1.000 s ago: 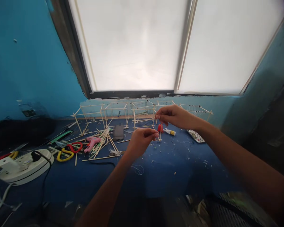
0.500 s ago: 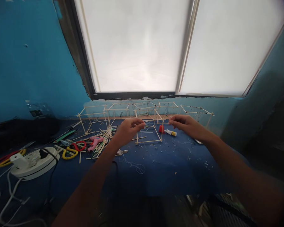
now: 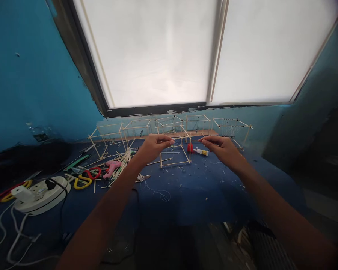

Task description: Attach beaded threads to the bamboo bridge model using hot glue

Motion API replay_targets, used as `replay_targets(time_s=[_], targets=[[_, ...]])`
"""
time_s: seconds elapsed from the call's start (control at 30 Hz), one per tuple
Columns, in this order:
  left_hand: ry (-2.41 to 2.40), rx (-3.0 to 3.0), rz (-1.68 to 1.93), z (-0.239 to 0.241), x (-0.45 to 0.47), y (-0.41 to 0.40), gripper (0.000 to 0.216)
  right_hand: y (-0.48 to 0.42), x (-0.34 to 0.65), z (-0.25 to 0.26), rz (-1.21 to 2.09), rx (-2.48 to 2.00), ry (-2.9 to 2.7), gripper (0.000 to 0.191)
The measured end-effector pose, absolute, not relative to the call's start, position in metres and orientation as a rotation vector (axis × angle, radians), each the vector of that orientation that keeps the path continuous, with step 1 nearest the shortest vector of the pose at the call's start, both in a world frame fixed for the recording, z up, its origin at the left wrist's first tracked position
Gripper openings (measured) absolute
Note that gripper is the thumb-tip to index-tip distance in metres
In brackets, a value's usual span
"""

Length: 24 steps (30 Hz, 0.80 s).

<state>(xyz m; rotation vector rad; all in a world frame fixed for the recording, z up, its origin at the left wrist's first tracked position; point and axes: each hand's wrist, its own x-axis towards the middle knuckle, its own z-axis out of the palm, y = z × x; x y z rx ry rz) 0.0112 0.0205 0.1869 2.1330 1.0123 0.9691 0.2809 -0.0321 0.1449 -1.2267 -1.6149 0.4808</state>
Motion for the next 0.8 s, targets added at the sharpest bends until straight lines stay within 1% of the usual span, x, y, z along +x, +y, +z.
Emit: replay_targets(time_s=[0.2, 0.47, 0.6, 0.7, 0.8], targets=[[1.031, 2.211, 0.969, 0.19, 0.026, 0.012, 0.027, -0.032, 0.252, 0.162, 0.53, -1.086, -1.837, 0.03], [0.937, 2.287, 1.17, 0.208, 0.053, 0.012, 0.021, -0.034, 0.258, 0.22, 0.322, -1.149, -1.965, 0.02], [0.888, 2.269, 1.232, 0.209, 0.062, 0.009, 0.022, -0.047, 0.265, 0.237, 0.271, -1.152, -1.961, 0.013], [0.862, 2.255, 1.259, 0.208, 0.063, 0.006, 0.021, -0.05, 0.267, 0.239, 0.268, -1.174, -1.938, 0.013], [0.822, 2.232, 1.279, 0.21, 0.06, 0.003, 0.019, -0.047, 0.267, 0.237, 0.347, -1.169, -1.946, 0.022]])
